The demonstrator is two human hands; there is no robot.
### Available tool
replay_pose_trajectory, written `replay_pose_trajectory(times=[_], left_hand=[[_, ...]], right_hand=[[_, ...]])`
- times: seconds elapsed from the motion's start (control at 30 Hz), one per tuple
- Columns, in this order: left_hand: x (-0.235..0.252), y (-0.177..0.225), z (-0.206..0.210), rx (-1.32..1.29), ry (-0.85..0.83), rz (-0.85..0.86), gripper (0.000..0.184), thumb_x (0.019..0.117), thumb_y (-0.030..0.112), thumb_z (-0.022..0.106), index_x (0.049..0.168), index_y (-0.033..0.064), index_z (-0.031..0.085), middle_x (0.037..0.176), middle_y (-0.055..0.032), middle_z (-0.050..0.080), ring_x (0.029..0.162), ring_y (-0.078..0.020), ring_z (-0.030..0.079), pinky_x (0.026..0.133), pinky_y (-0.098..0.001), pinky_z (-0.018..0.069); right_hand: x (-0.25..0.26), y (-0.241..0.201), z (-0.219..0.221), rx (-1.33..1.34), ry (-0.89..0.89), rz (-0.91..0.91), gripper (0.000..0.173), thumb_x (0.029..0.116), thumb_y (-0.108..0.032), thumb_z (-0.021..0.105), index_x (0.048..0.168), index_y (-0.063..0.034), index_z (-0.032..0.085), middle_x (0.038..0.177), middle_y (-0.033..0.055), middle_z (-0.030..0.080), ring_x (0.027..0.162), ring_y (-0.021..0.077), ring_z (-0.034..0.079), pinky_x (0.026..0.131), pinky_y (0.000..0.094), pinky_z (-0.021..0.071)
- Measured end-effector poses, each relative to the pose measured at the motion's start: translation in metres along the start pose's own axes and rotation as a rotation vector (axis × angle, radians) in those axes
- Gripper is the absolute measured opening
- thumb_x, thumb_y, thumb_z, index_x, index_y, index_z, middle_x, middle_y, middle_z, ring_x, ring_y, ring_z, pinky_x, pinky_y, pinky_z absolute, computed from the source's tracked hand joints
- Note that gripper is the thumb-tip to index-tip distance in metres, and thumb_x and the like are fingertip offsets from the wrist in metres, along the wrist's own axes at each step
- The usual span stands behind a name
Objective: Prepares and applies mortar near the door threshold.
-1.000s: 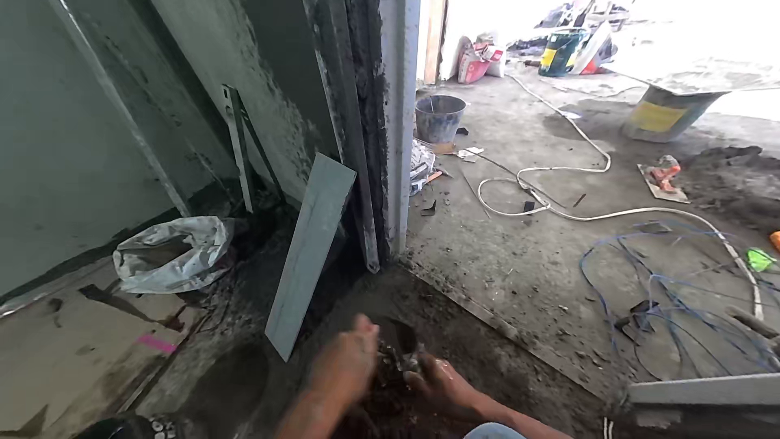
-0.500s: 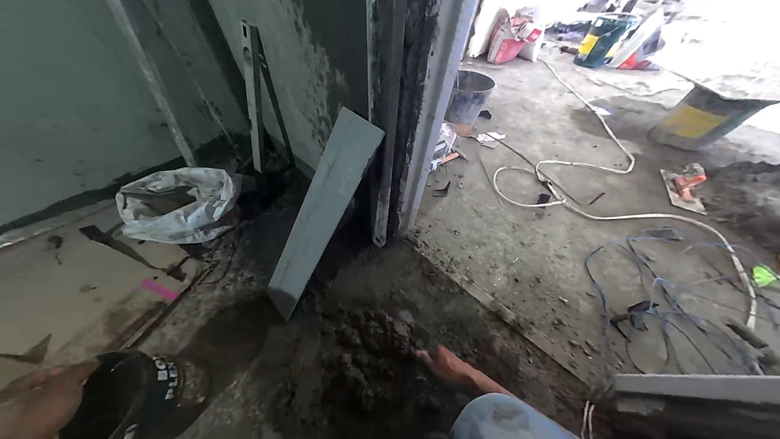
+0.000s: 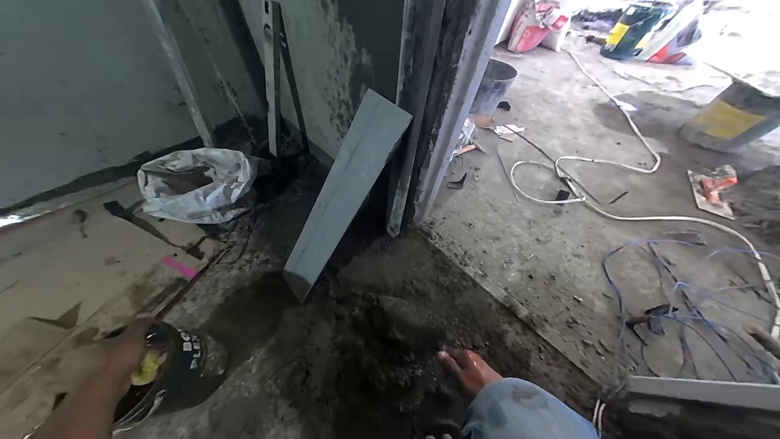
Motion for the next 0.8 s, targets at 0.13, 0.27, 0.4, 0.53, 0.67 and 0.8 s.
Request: replay_pose_trajectory(times=[0.13, 0.27, 0.4, 0.53, 0.67, 0.8], left_hand=[[-0.011, 0.041, 0.000, 0.051, 0.028, 0.090, 0.077, 0.0971, 0.042, 0.067, 0.153, -0.0018, 0.036, 0.152, -0.0327, 0.039, 0.142, -0.0465, 0.039, 0.113, -0.0631, 0.0340], [-0.018, 0.061, -0.009, -0.033, 0.001, 0.185, 0.074, 0.0975, 0.043, 0.066, 0.150, -0.0017, 0.040, 0.152, -0.0284, 0.042, 0.142, -0.0417, 0.041, 0.114, -0.0599, 0.0353], [-0.034, 0.080, -0.046, -0.129, 0.026, 0.180, 0.065, 0.1008, 0.039, 0.062, 0.147, -0.0029, 0.044, 0.149, -0.0276, 0.045, 0.138, -0.0390, 0.044, 0.113, -0.0565, 0.0359], [-0.034, 0.100, -0.058, -0.141, 0.043, 0.254, 0.065, 0.1002, 0.048, 0.060, 0.144, 0.0016, 0.047, 0.143, -0.0297, 0.049, 0.128, -0.0421, 0.051, 0.103, -0.0618, 0.0417], [-0.044, 0.117, -0.053, -0.092, 0.080, 0.385, 0.069, 0.0942, 0.056, 0.065, 0.140, 0.0051, 0.052, 0.141, -0.0281, 0.052, 0.129, -0.0447, 0.051, 0.103, -0.0669, 0.0404], [-0.034, 0.113, -0.055, -0.071, 0.100, 0.410, 0.071, 0.0919, 0.061, 0.065, 0.138, 0.0079, 0.056, 0.138, -0.0285, 0.054, 0.126, -0.0462, 0.053, 0.100, -0.0690, 0.0410]], right_hand=[[0.058, -0.008, -0.002, -0.075, -0.061, 0.083, 0.076, 0.1067, -0.064, 0.027, 0.111, -0.0003, 0.069, 0.108, 0.0238, 0.069, 0.102, 0.0373, 0.069, 0.090, 0.0601, 0.0533], [0.038, -0.019, -0.054, -0.113, 0.050, 0.048, 0.071, 0.1051, -0.065, 0.033, 0.111, -0.0028, 0.069, 0.107, 0.0217, 0.069, 0.103, 0.0370, 0.068, 0.092, 0.0612, 0.0528], [0.042, 0.091, -0.101, 0.077, 0.151, 0.089, 0.075, 0.1067, -0.064, 0.027, 0.103, -0.0028, 0.070, 0.091, 0.0174, 0.068, 0.083, 0.0301, 0.067, 0.077, 0.0542, 0.0552], [0.067, 0.055, -0.003, 0.179, 0.017, 0.138, 0.072, 0.1069, -0.062, 0.034, 0.120, -0.0011, 0.070, 0.114, 0.0217, 0.071, 0.107, 0.0338, 0.069, 0.097, 0.0572, 0.0531], [0.067, -0.014, 0.047, 0.232, -0.044, -0.025, 0.069, 0.1064, -0.064, 0.031, 0.101, -0.0061, 0.070, 0.084, 0.0121, 0.066, 0.074, 0.0245, 0.065, 0.071, 0.0485, 0.0555], [0.029, -0.008, 0.001, -0.219, 0.084, -0.072, 0.062, 0.1066, -0.058, 0.037, 0.120, -0.0050, 0.068, 0.110, 0.0205, 0.072, 0.108, 0.0368, 0.070, 0.097, 0.0587, 0.0527]])
Point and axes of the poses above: each hand's wrist, its own x-axis towards the middle knuckle, its own z-axis out of the palm, y = z × x, the point moved 6 cm from there along x, towards the middle knuckle
